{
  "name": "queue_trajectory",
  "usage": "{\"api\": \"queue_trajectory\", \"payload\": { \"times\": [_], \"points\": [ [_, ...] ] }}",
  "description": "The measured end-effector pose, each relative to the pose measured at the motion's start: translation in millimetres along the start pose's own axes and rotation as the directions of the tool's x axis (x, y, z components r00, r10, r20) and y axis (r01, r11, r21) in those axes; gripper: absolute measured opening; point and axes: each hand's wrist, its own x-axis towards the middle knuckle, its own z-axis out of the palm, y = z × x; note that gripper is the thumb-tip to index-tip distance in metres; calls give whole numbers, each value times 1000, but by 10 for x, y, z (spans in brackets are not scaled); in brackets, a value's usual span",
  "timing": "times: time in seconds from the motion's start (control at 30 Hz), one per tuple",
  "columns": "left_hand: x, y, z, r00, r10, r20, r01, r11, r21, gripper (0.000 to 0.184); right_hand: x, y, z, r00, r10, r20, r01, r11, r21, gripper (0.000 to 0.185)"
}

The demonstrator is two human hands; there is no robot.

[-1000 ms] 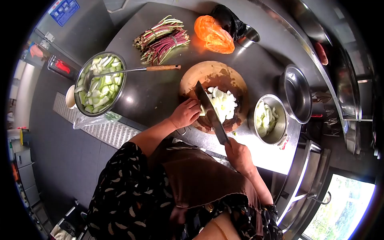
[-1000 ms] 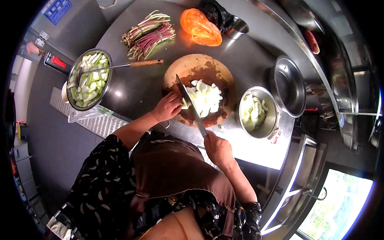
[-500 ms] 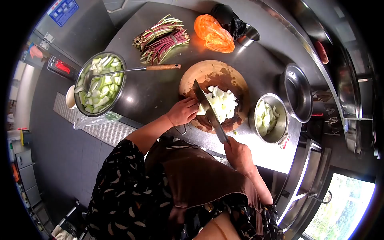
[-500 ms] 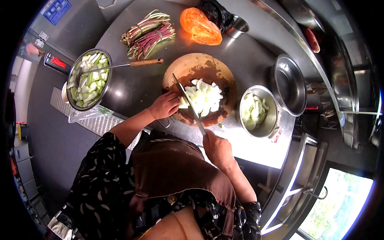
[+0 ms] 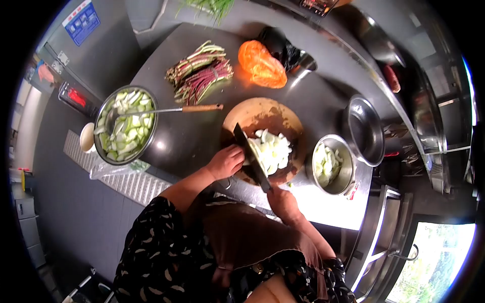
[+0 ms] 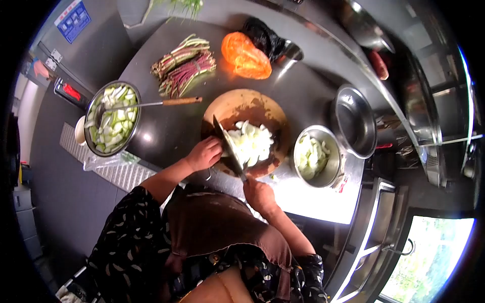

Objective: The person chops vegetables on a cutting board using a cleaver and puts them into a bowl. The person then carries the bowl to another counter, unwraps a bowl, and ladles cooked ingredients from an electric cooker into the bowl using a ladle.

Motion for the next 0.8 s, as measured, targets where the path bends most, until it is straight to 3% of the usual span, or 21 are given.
{"api": "queue_trajectory", "payload": {
  "times": [0.17,0.23,0.3,0.37,0.47,0.5,0.6,0.7,0.8],
  "points": [
    [-39,25,-86,999,-4,32,5,1000,-26,23,31,35,-43,1000,8,11,-8,1000,15,29],
    [-21,48,-74,1000,9,18,-9,1000,-16,23,55,133,-22,991,-99,-88,107,990,89,21],
    [4,32,-55,1000,16,7,-16,1000,-5,24,124,252,-84,999,32,41,-43,951,305,25],
    [47,15,-7,999,19,-29,-19,1000,-11,24,150,320,-128,978,182,97,-204,922,328,26],
    [175,-16,26,999,18,-30,-18,999,-30,23,211,344,-197,964,242,112,-267,890,371,26],
    [204,-19,20,999,21,-31,-22,999,-29,23,212,359,-167,964,243,108,-266,890,371,26],
    [248,-42,-12,999,45,4,-45,999,-9,22,147,266,-83,989,6,-149,13,992,125,27],
    [233,-89,-7,998,49,42,-49,999,7,19,37,18,-139,993,7,-115,-6,1000,9,23],
    [228,-122,36,998,10,57,-11,1000,20,19,29,41,-98,996,3,-85,0,999,38,24]
  ]
}}
